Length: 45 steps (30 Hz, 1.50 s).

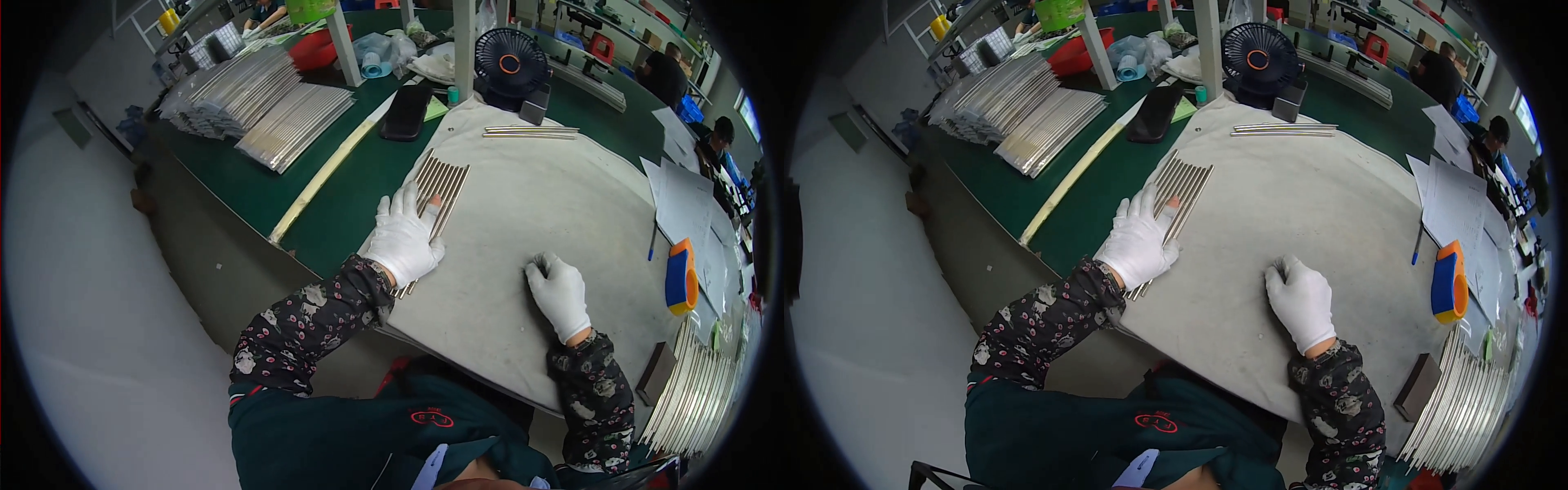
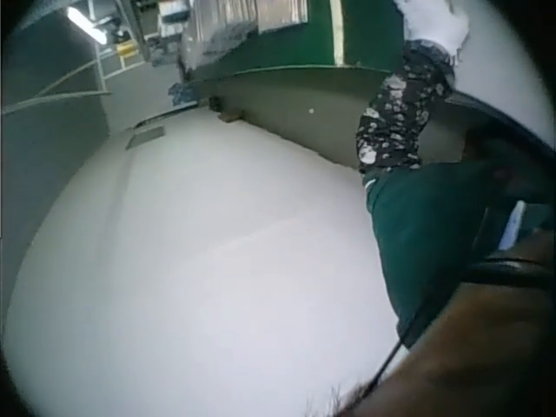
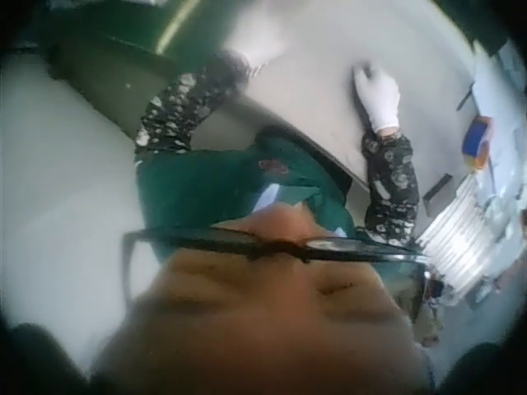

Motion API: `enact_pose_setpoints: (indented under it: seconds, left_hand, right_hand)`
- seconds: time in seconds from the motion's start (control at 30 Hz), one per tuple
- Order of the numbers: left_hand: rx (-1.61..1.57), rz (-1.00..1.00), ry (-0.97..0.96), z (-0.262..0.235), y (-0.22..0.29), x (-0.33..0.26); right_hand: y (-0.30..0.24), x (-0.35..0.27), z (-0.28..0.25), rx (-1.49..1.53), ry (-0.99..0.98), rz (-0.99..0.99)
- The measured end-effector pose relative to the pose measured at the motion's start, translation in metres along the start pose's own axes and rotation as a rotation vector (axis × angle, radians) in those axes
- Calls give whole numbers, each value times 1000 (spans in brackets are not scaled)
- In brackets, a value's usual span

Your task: Sanding and organizing metal rods at a manufacturing workbench.

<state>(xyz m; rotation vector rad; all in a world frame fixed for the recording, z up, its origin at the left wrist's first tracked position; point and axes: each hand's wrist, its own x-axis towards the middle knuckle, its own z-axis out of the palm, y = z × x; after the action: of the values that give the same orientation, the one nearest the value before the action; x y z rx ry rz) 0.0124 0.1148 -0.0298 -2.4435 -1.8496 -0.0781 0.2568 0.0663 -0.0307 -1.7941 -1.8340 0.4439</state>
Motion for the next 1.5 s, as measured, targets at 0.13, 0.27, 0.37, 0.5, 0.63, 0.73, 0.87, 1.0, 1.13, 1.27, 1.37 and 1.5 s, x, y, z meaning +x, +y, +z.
enact_pose_setpoints:
  seconds: [0.13, 0.27, 0.37, 0.5, 0.63, 0.73, 0.87, 1.0, 1.13, 1.27, 1.37, 1.5]
  left_hand:
    - [28, -35, -1, 4, -28, -9]
    - [73, -38, 5, 9, -69, -15]
    - [74, 35, -28, 4, -104, -23]
    - [72, -41, -94, 7, -136, -29]
    - [77, -34, -52, 5, -145, -30]
    - [41, -65, -93, 3, -145, -25]
    - [27, -108, -161, -12, -134, -18]
    - [198, 136, 67, -42, -115, -42]
    - [-68, 519, 33, -47, -50, -44]
    - [-68, 732, -15, -37, 11, -25]
    - [-93, 806, -5, -45, 39, -11]
    - [-175, 892, 34, -21, 87, 8]
  right_hand:
    - [7, 0, 5, 63, 26, -37]
    - [10, -4, 4, 82, 59, -64]
    - [9, -6, 5, 77, 53, -58]
    - [2, -8, 5, 92, 29, -38]
    - [0, -9, 6, 72, 46, -65]
    - [1, -9, -3, 90, 17, -107]
    - [5, -35, -65, -97, 38, -130]
    - [45, -77, -112, -272, 273, -6]
    - [76, -128, -148, -561, 474, 318]
    - [110, -170, -148, -900, 447, 589]
    - [105, -178, -149, -614, 173, 701]
    - [102, -165, -134, -728, 235, 610]
